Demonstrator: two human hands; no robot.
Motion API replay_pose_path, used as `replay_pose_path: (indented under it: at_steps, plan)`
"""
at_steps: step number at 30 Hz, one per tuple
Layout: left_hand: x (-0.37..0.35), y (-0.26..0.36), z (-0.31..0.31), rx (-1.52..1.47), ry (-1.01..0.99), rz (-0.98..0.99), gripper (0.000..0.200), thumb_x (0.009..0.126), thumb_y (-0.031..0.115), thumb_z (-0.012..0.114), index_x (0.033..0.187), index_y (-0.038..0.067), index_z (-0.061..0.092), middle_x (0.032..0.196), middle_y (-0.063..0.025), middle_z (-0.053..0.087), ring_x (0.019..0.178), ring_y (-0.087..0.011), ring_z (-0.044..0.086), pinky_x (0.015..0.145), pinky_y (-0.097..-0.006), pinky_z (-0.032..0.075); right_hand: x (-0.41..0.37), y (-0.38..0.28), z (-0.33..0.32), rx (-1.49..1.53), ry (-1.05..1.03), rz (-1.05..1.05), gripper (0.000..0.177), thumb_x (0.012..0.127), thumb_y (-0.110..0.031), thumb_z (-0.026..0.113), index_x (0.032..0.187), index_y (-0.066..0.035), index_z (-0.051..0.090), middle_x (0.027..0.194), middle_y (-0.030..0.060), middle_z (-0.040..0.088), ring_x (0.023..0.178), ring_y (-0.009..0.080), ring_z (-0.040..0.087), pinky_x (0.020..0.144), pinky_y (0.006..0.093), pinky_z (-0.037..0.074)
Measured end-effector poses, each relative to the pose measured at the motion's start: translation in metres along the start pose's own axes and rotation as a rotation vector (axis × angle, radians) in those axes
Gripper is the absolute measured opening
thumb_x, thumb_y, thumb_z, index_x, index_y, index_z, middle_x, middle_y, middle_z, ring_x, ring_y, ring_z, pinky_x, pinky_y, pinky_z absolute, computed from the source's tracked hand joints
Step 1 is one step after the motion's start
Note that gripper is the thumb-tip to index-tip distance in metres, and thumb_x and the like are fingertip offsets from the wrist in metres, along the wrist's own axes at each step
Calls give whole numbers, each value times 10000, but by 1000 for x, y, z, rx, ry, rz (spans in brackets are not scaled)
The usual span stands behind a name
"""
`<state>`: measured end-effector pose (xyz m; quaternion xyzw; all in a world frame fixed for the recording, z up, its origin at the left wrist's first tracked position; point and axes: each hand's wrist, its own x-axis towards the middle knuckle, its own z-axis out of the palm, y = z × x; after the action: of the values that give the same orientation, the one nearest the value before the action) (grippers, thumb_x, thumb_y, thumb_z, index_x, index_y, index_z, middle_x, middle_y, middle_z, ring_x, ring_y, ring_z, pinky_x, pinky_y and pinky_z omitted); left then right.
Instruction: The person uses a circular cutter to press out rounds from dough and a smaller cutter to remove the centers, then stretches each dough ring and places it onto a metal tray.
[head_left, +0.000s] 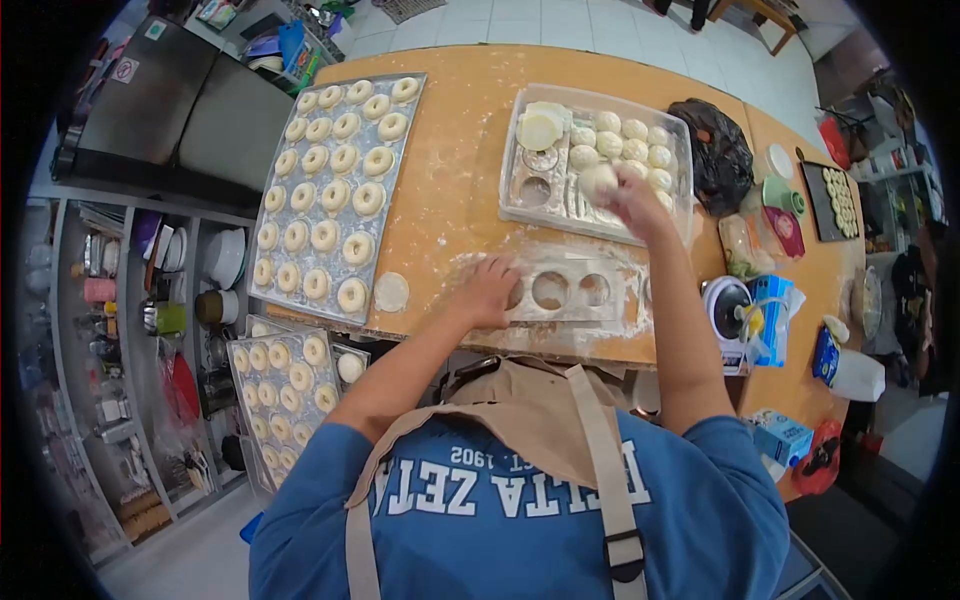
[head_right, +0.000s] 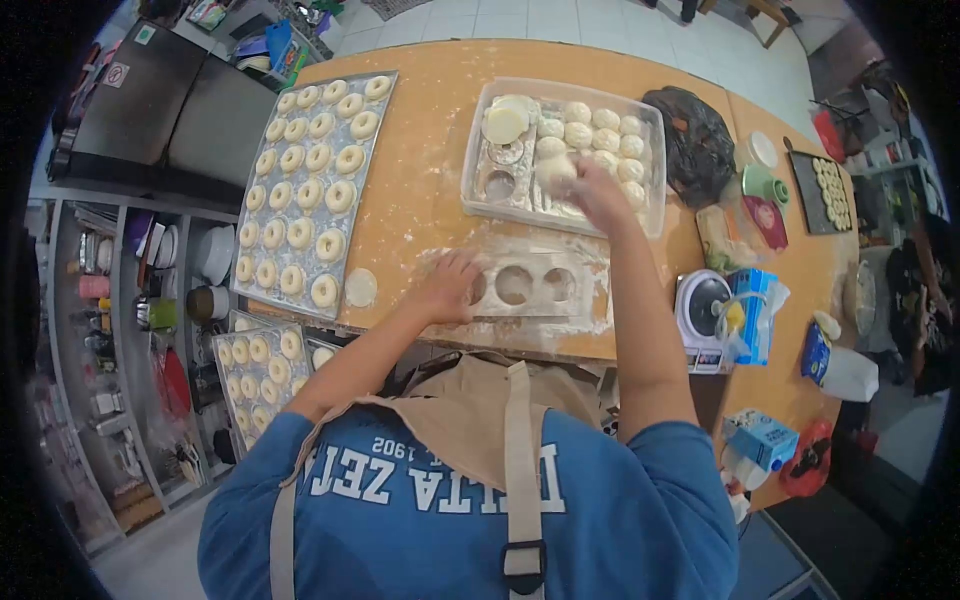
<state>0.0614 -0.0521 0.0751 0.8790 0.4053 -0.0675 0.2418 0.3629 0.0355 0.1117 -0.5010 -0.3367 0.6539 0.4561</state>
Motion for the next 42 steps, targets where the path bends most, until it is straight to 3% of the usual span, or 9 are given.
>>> replay_pose_path:
  at_steps: [8,13,15,17,20,27,32,34,42]
  plan:
    - [40,23,15,68,-111,149,1033,519,345,858,1391,152,341,1448,-150,307,1342,-348,281,1114,-547,184,-99,98,11,-673,-59,213,411,698,-81,763,1075,-3,619,953,120,661,849,189,635,684,323,544]
    - [37,22,20,92,-93,129,1049,522,360,864,1402,173,325,1459,-139,293,1348,-339,274,1112,-554,182,-109,112,12,-1000,82,-4,411,699,-134,757,1069,-13,627,981,163,666,839,250,649,755,348,523]
    - [35,24,18,108,-102,104,1055,523,367,865,1406,180,319,1467,-129,284,1355,-336,266,1110,-561,183,-122,104,-8,-1094,326,-106,335,760,-73,643,1093,-38,619,1122,178,619,1045,296,588,904,380,463]
    - [33,28,13,112,-117,80,1053,527,369,865,1409,194,317,1477,-116,274,1364,-335,254,1101,-581,187,-148,75,-16,-1347,495,-139,302,776,-65,618,1077,-57,619,1186,174,579,1105,323,542,932,399,440]
    - [35,27,15,111,-122,69,1049,531,368,865,1412,219,315,1488,-99,266,1374,-333,240,1088,-609,192,-160,88,-49,-1708,415,-187,266,765,-41,606,1029,-66,625,1153,176,576,1083,352,533,915,415,446]
    - [36,25,16,79,-117,85,1044,552,351,857,1430,279,297,1494,-100,264,1380,-337,237,1083,-620,193,-159,78,-71,-1463,430,-26,220,760,-60,602,978,-69,630,991,199,591,911,369,586,806,436,474]
    - [32,28,11,48,-119,93,1020,572,337,844,1433,280,302,1496,-93,262,1380,-340,237,1082,-620,196,-155,78,-5,-1271,268,-188,263,704,-66,668,964,-34,642,949,172,589,905,358,581,804,412,471]
    - [31,28,10,42,-123,97,1013,574,330,841,1432,274,306,1496,-91,261,1379,-339,239,1082,-617,202,-156,68,40,-1367,100,-150,228,743,-29,597,963,-65,638,932,165,584,911,352,592,787,428,483]
    - [30,27,10,46,-104,101,907,638,281,801,1417,272,336,1475,-108,287,1359,-342,277,1076,-595,243,-139,89,65,-1526,88,-194,243,727,6,599,950,-72,651,954,146,575,946,316,584,782,427,490]
